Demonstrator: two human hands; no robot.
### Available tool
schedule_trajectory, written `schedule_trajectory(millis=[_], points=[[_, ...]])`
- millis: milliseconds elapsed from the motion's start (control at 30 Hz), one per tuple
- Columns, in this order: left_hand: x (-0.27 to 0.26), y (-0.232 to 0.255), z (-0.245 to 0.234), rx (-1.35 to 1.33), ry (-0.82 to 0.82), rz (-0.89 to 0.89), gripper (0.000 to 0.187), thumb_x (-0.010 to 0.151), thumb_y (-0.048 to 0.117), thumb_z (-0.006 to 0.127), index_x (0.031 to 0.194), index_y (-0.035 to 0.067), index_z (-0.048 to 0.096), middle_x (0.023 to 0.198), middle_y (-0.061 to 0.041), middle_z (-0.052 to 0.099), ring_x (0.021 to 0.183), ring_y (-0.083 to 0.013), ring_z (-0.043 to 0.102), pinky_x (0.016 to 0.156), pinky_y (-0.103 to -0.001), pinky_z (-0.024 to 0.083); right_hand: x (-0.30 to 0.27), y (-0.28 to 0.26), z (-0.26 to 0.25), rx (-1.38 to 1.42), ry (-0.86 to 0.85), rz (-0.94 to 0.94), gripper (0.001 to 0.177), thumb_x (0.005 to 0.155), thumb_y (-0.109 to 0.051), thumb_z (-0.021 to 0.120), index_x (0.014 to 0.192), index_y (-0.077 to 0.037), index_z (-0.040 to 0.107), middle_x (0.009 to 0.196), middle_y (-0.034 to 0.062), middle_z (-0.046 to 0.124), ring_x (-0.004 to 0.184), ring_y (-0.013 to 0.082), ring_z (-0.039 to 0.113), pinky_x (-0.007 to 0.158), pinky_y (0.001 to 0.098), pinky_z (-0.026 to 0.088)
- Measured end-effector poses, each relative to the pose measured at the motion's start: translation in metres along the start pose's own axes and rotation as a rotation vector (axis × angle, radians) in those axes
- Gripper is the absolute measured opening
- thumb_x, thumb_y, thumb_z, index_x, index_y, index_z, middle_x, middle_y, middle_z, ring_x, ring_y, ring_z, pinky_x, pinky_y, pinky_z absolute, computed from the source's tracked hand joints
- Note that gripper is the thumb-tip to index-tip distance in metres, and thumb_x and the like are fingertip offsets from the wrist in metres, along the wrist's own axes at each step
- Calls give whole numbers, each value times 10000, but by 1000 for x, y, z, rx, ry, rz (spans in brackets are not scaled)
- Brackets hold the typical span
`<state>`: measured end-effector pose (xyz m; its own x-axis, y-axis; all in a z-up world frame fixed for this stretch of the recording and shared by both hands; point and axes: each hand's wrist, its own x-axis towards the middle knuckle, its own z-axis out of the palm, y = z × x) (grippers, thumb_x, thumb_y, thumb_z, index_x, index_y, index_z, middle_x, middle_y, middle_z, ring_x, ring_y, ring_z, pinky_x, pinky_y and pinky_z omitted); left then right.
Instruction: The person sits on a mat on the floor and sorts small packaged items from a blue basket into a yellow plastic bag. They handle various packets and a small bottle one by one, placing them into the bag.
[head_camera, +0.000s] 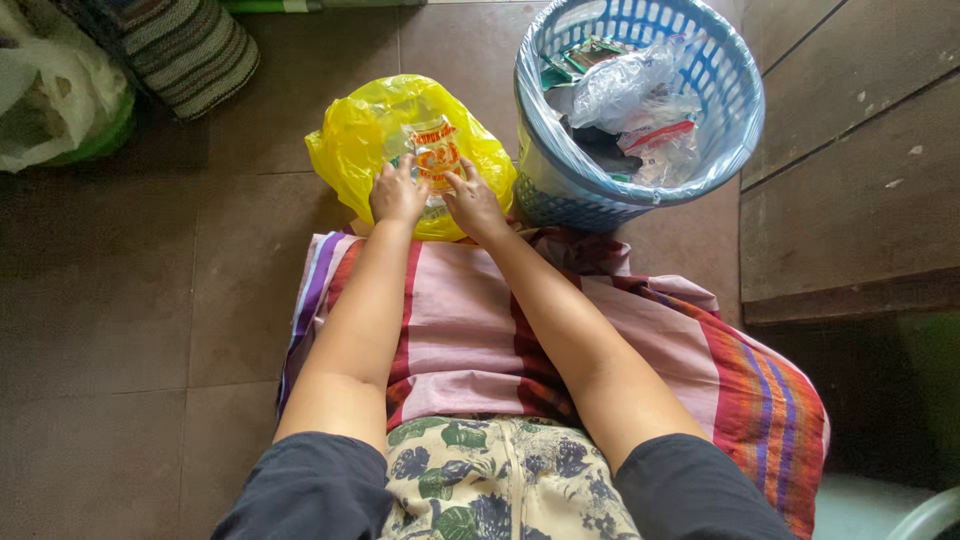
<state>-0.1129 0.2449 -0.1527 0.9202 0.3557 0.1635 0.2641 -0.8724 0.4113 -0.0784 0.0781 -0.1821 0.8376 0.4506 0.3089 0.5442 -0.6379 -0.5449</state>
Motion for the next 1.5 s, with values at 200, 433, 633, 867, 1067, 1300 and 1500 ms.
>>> schedule_trajectory(millis=[200, 433, 633, 867, 1067, 1300, 1500], points=[[1, -10, 37, 149, -135, 20, 515, 794, 371, 805, 1273, 230, 677, 1172, -182, 638, 1108, -382, 630, 886, -505, 552, -8, 5, 4, -145, -133, -2, 457, 907, -270, 693, 1337, -124, 646, 1550, 226, 439, 1169, 417, 611, 985, 476, 512], [10, -24, 74, 303, -249, -17, 344, 858, 355, 728, 1166, 201, 739, 1207, -150, 668, 1149, -354, 636, 908, -487, 561, -14, -4, 4, -360, -297, 45, 478, 966, -394, 584, 1424, -259, 593, 1498, 166, 468, 1157, 367, 593, 903, 515, 516], [14, -21, 80, 433, -374, -25, 332, 905, 382, 687, 1177, 200, 743, 1235, -117, 686, 1179, -319, 641, 895, -482, 572, -16, 8, 15, -482, -316, -4, 507, 925, -289, 580, 1432, -296, 575, 1505, 172, 457, 1125, 343, 602, 849, 515, 523], [13, -23, 83, 419, -351, -36, 316, 905, 366, 679, 1173, 211, 742, 1231, -120, 681, 1176, -318, 634, 905, -490, 556, -15, 0, 8, -394, -287, 6, 466, 926, -344, 630, 1383, -258, 594, 1515, 208, 435, 1099, 370, 608, 827, 505, 527], [9, -11, 55, 387, -192, -44, 335, 882, 414, 697, 1138, 205, 744, 1244, -123, 620, 1164, -336, 598, 879, -481, 548, -6, -33, -24, -270, -31, -37, 579, 839, -229, 719, 1396, -143, 586, 1474, 253, 475, 1089, 382, 638, 848, 454, 548], [0, 27, -14, 101, 111, 28, 356, 909, 391, 731, 1117, 106, 691, 1177, -135, 598, 1097, -342, 606, 891, -470, 545, 10, -87, -91, 15, 218, -92, 437, 950, -204, 695, 1370, -122, 607, 1376, 200, 551, 1127, 384, 638, 938, 456, 541], [6, 92, -72, -252, 444, 288, 304, 930, 211, 709, 1196, 76, 649, 1137, -140, 608, 1077, -334, 604, 932, -463, 525, 22, -98, -171, 153, 441, -153, 373, 986, -165, 694, 1348, -108, 626, 1303, 139, 581, 1052, 297, 668, 913, 385, 564]])
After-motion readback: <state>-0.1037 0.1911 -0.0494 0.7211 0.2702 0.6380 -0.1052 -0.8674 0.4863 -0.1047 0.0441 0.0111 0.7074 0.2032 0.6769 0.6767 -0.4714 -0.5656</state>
